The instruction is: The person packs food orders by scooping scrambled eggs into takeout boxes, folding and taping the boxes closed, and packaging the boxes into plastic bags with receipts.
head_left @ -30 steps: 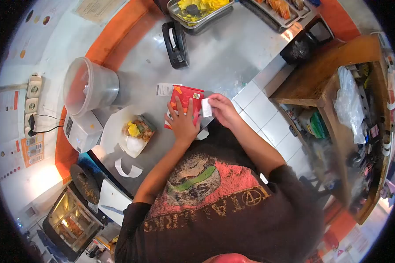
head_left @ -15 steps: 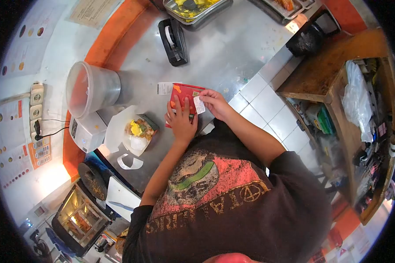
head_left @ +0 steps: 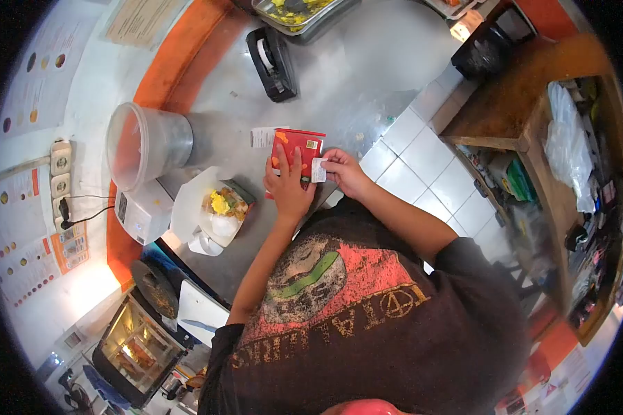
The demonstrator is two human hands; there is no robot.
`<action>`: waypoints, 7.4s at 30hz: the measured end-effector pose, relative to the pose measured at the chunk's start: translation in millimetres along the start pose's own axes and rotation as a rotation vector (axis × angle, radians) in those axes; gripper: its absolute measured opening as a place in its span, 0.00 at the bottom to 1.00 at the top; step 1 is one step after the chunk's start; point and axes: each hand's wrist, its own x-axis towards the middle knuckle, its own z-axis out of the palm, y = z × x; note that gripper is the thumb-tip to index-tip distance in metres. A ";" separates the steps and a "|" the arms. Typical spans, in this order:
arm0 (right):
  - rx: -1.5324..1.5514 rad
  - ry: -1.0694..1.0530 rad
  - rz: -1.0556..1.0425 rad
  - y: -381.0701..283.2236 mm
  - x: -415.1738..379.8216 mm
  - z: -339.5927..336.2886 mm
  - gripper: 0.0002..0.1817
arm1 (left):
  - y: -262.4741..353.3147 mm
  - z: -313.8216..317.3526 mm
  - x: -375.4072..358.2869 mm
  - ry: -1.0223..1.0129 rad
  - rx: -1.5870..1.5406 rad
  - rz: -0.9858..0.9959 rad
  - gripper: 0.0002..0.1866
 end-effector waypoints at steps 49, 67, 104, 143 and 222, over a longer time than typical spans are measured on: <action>-0.788 0.456 -0.298 39.0 -30.4 48.9 0.14 | -40.8 5.2 2.9 -0.375 -0.333 -0.037 0.42; -0.772 0.337 -0.115 22.8 -6.8 26.5 0.19 | -23.6 -3.2 1.1 -0.258 -0.280 -0.088 0.41; -1.180 -0.227 -0.445 11.6 37.0 218.7 0.11 | -152.5 -115.8 -97.3 1.008 0.014 -0.590 0.28; -1.323 -0.391 -0.360 119.6 55.7 182.7 0.11 | -185.6 -39.9 -205.5 0.708 -0.679 -0.892 0.11; -1.354 -0.517 -0.467 162.7 -21.1 300.6 0.09 | -291.0 -91.2 -249.4 0.775 -1.649 -0.817 0.20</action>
